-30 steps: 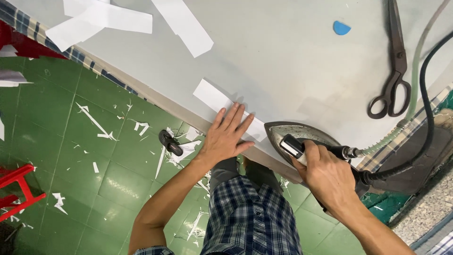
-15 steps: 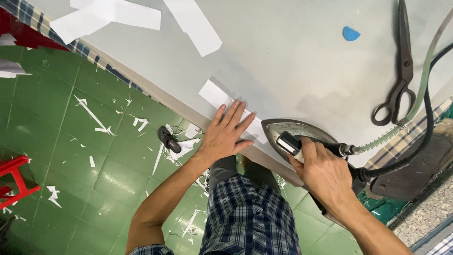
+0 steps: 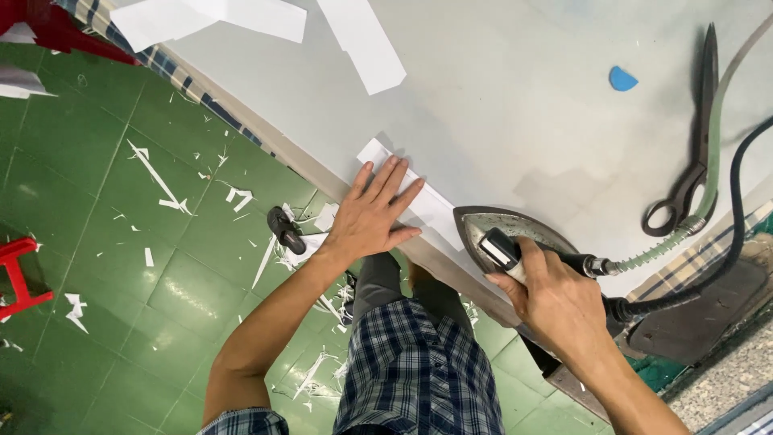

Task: The person irons a white fabric strip on a work table, then irons a larger white fabric piece. They use a ruler and chalk to mark lines on the fabric and cut along the marked lines with scissors. The person also briefly irons a black rectangular object.

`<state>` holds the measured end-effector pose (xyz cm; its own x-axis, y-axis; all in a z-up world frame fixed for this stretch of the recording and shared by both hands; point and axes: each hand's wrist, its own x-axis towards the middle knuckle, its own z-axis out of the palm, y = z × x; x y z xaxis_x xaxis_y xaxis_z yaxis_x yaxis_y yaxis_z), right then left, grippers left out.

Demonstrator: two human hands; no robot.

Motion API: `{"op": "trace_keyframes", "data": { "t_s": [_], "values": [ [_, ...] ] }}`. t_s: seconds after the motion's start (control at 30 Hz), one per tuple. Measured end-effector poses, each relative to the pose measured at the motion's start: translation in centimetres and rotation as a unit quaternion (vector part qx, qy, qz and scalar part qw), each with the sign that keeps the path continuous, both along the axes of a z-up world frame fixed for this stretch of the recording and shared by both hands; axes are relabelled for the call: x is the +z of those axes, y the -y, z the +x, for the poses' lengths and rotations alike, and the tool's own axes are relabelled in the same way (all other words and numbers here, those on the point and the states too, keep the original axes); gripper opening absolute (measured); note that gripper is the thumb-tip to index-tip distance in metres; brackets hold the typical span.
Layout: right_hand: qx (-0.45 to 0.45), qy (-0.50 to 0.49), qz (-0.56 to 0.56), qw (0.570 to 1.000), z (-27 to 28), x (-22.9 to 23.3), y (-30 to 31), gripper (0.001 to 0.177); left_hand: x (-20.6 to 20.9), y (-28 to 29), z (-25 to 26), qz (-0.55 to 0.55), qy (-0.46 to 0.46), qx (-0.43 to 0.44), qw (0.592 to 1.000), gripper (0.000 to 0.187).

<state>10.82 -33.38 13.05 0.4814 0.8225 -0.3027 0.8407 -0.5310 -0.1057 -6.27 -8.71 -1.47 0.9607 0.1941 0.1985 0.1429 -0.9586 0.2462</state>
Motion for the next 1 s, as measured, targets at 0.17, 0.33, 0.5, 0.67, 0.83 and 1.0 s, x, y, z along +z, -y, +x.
{"op": "trace_keyframes", "data": {
  "t_s": [0.17,0.33,0.5,0.67,0.83,1.0],
  "values": [
    [0.007,0.031,0.015,0.999,-0.3,-0.3,-0.8,0.065,-0.1,-0.4,-0.1,-0.011,0.003,0.002,1.0,0.078],
    [0.015,0.04,0.019,0.999,-0.2,-0.1,-2.0,0.065,-0.2,-0.8,0.0,-0.029,0.009,-0.005,1.0,0.076],
    [0.024,0.038,0.044,0.998,0.0,-0.8,-3.3,0.066,-0.3,-0.9,0.1,-0.04,0.023,-0.004,0.999,0.074],
    [0.03,0.07,0.044,0.996,-0.3,-1.5,-4.1,0.061,-0.1,-1.3,0.2,-0.028,0.025,-0.004,0.999,0.074],
    [0.035,0.067,0.045,0.996,-0.3,-1.3,-4.4,0.058,0.3,-2.0,0.0,-0.002,0.019,0.011,1.0,0.076],
    [0.037,0.067,0.039,0.996,-0.4,-1.0,-4.6,0.059,0.3,-2.4,-0.3,0.004,0.018,0.018,1.0,0.077]
  ]
}}
